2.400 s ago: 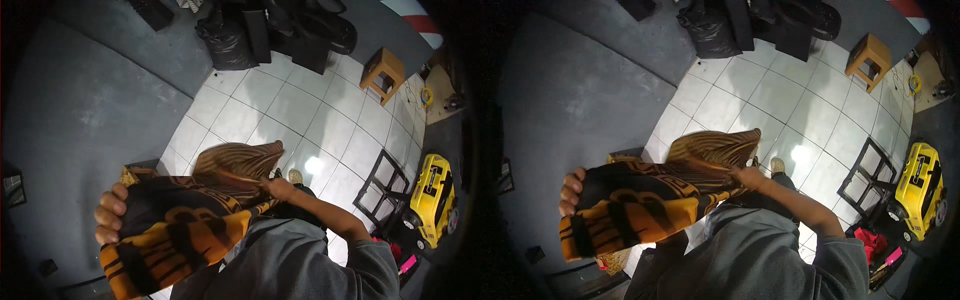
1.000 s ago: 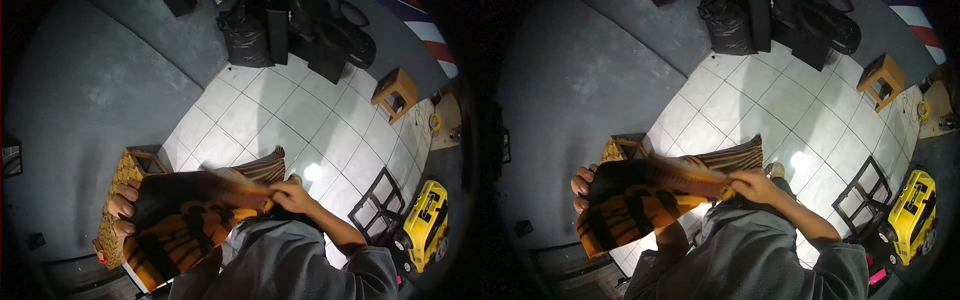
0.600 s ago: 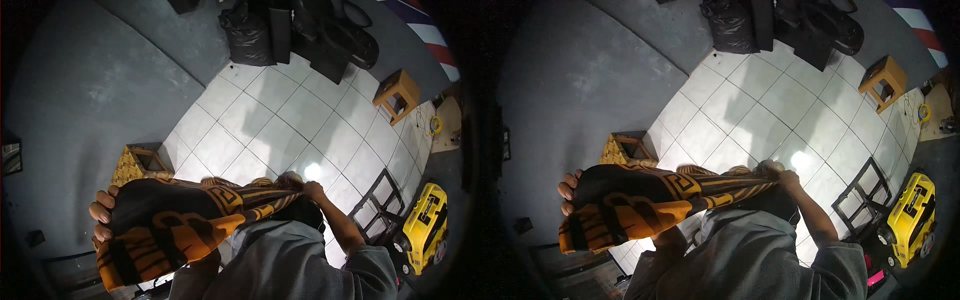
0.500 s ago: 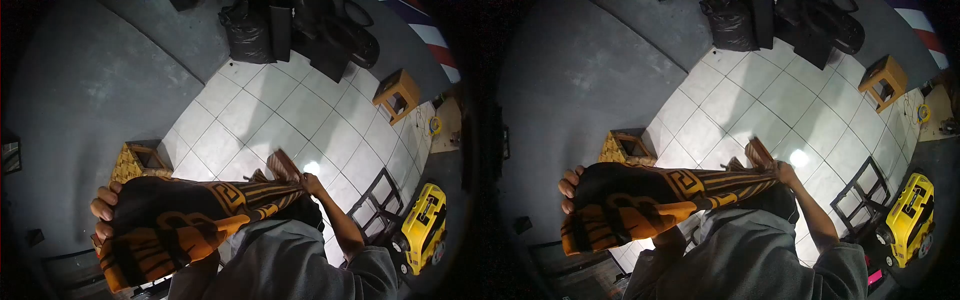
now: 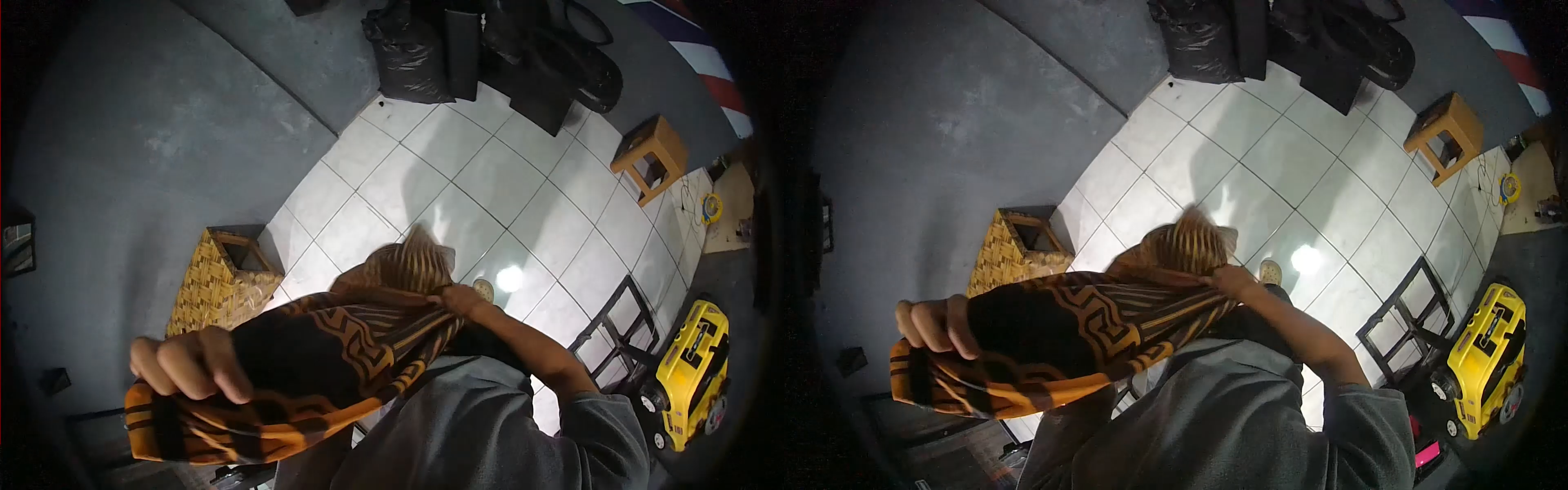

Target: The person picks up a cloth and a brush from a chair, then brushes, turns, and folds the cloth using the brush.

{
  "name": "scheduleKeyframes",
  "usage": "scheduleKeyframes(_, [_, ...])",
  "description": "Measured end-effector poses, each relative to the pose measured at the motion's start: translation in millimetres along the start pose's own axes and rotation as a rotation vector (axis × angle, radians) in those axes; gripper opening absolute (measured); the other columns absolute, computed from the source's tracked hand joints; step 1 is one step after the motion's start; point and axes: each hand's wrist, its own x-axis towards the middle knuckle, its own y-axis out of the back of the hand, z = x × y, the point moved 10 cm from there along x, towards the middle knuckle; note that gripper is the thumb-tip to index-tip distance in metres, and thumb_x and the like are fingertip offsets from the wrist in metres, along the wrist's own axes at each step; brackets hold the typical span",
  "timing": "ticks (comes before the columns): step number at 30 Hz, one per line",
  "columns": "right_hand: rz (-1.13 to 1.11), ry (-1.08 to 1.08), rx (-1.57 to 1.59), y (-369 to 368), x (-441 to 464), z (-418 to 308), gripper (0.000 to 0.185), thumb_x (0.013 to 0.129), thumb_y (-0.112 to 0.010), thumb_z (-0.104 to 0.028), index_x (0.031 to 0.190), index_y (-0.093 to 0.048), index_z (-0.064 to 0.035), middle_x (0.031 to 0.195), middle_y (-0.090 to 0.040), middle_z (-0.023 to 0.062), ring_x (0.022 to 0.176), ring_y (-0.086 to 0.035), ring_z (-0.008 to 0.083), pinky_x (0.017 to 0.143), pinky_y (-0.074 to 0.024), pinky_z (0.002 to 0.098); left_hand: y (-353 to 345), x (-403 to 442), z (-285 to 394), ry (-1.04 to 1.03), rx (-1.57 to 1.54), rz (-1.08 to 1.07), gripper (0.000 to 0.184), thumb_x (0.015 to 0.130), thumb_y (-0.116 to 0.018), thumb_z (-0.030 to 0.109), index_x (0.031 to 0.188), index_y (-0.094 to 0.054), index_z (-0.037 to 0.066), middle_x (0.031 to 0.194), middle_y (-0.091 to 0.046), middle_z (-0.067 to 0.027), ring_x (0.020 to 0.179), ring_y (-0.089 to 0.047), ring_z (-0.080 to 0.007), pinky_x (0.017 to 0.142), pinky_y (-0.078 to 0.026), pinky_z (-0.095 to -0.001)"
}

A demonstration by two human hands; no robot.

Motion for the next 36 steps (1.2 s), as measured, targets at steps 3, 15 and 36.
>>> scheduleKeyframes(3, [0.132,-0.275,-0.08,-48.2,-4.9,114.6,0.029,0.072,-0.062,-0.034,0.089,-0.066,-0.0097,0.089,-0.064,0.0125,0.084,-0.063,0.0276,0.066,-0.052,0.0381,-0.2,-4.5,27.6,-0.213,-0.334,-0.351,0.022,0.094,-0.028,0.02,0.079,-0.038,0.007,0.072,-0.031,-0.001,0.065,-0.036,-0.0152,0.061,-0.044,-0.02])
scheduleKeyframes(15, [0.693,0.245,0.906,124.3,-122.1,-43.7,0.042,0.095,-0.03,-0.033,0.085,-0.052,0.0004,0.062,-0.047,0.004,0.055,-0.045,0.0147,0.055,-0.0394,0.0281,-11.7,-23.5,1.5,-0.563,1.546,0.549,0.047,0.083,-0.045,0.046,0.082,-0.045,0.0,0.07,-0.045,-0.0069,0.072,-0.051,-0.0204,0.068,-0.045,-0.0298])
scheduleKeyframes(36, [0.535,0.023,0.636,59.9,-60.2,63.5,0.037,0.091,-0.04,-0.035,0.088,-0.053,-0.0011,0.069,-0.059,0.012,0.057,-0.058,0.024,0.05,-0.0456,0.0345,12.7,-2.8,-24.3,-0.225,1.507,0.495,0.04,0.083,-0.053,0.032,0.092,-0.056,-0.006,0.07,-0.06,-0.0102,0.068,-0.058,-0.0174,0.063,-0.044,-0.0231])
